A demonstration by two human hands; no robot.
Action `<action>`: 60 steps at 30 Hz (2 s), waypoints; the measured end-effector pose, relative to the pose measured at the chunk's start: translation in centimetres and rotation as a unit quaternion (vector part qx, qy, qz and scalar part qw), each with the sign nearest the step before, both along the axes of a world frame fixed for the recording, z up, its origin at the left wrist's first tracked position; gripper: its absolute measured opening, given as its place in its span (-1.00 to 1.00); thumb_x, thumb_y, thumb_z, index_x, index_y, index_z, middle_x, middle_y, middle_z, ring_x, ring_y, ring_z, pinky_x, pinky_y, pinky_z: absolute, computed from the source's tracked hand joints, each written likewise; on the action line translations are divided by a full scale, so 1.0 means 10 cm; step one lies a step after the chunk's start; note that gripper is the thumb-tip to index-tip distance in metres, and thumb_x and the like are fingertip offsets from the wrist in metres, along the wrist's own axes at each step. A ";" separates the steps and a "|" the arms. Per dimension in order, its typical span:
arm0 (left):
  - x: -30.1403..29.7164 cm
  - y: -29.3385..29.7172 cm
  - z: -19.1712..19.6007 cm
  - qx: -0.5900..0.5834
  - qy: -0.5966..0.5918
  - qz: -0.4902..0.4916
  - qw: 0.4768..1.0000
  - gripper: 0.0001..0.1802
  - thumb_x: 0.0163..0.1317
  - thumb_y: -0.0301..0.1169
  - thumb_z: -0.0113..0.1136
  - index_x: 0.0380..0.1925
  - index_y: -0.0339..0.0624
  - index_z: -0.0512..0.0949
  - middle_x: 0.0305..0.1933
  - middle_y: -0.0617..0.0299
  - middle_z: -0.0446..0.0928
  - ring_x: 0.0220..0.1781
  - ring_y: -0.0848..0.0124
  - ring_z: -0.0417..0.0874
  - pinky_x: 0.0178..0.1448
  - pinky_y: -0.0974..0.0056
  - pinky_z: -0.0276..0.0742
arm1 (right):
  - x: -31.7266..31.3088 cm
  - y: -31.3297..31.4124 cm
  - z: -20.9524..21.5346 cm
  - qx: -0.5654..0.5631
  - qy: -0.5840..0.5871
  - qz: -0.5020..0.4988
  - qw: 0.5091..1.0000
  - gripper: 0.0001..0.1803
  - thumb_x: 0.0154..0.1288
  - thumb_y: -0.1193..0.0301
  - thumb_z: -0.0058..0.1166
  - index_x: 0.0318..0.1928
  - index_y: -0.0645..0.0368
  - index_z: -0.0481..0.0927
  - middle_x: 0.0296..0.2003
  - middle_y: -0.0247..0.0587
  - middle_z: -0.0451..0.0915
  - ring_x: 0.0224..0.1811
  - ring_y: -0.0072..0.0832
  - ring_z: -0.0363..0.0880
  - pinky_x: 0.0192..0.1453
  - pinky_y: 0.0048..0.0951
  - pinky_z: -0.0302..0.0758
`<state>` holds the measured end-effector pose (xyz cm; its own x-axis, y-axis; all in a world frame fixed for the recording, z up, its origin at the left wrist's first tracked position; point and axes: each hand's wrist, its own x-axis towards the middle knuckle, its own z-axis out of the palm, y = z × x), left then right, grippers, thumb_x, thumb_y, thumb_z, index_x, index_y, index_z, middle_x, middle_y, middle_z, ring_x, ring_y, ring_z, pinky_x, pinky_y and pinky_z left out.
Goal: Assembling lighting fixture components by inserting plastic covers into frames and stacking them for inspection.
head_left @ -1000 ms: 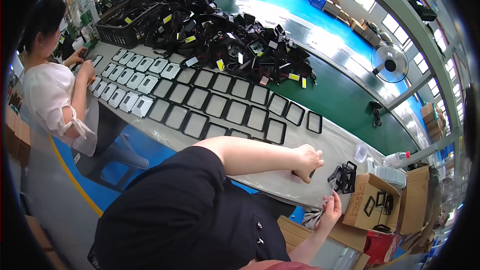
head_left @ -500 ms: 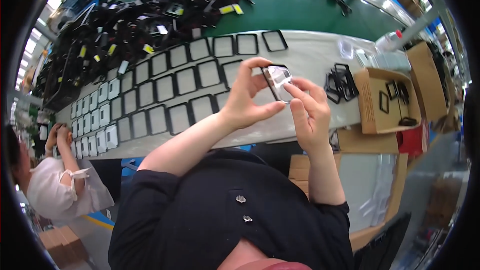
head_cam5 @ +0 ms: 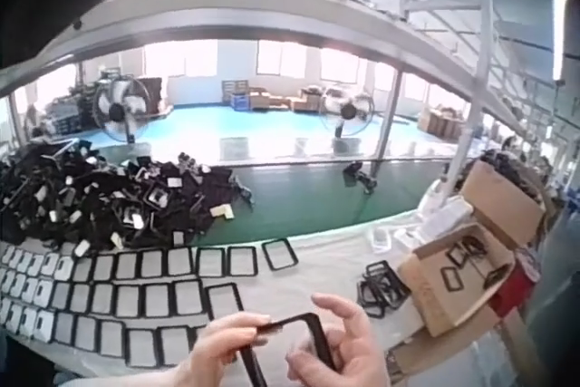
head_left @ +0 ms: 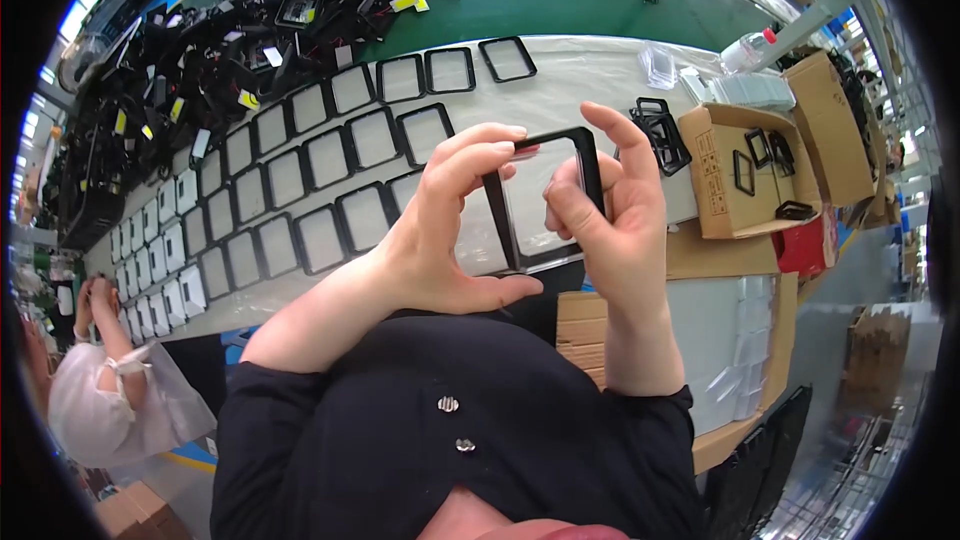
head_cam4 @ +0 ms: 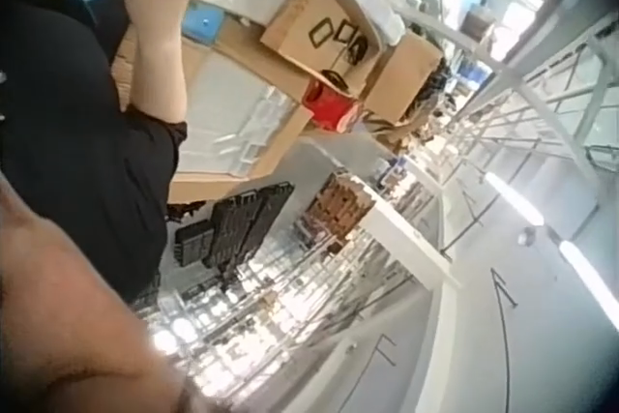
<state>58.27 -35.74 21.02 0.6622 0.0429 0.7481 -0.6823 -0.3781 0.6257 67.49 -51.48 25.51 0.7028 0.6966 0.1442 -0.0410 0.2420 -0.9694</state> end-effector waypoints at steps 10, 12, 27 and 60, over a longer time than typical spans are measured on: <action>-0.09 0.03 0.22 0.094 -0.024 0.076 0.992 0.15 -0.29 -0.36 0.60 0.31 -0.26 0.08 0.20 -0.14 0.41 0.22 -0.01 0.49 0.24 0.00 0.44 | 0.00 -0.07 0.11 -0.030 -0.068 -0.009 0.997 -0.27 0.16 0.61 0.24 0.30 0.23 0.18 -0.45 -0.42 0.54 -0.43 -0.80 0.48 -0.33 -0.76 0.36; -0.11 0.04 0.22 0.137 -0.005 0.059 0.989 0.29 -0.26 -0.35 0.62 0.39 -0.25 -0.11 0.18 -0.28 0.35 0.19 -0.07 0.49 0.24 -0.10 0.41 | 0.01 -0.08 0.10 -0.033 -0.069 -0.007 0.997 -0.27 0.15 0.62 0.24 0.30 0.23 0.18 -0.45 -0.42 0.54 -0.43 -0.80 0.48 -0.34 -0.77 0.36; -0.06 0.02 -0.07 0.108 0.043 0.111 0.987 0.15 -0.33 -0.30 0.62 0.29 -0.38 0.16 0.21 -0.13 0.39 0.24 0.12 0.48 0.29 0.12 0.37 | 0.12 0.03 -0.13 -0.069 -0.003 0.001 0.998 -0.31 0.13 0.59 0.25 0.25 0.27 0.21 -0.47 -0.35 0.53 -0.46 -0.71 0.53 -0.38 -0.71 0.42; 0.26 -0.02 -0.47 0.134 0.182 0.143 0.964 0.08 -0.32 -0.31 0.56 0.31 -0.16 0.22 0.17 0.20 0.50 0.27 0.09 0.39 0.30 0.12 0.36 | 0.35 -0.14 -0.74 -0.188 -0.428 -0.182 0.865 -0.32 0.16 0.24 0.26 0.26 0.18 0.34 0.06 -0.08 0.47 0.08 -0.24 0.43 0.05 -0.32 0.38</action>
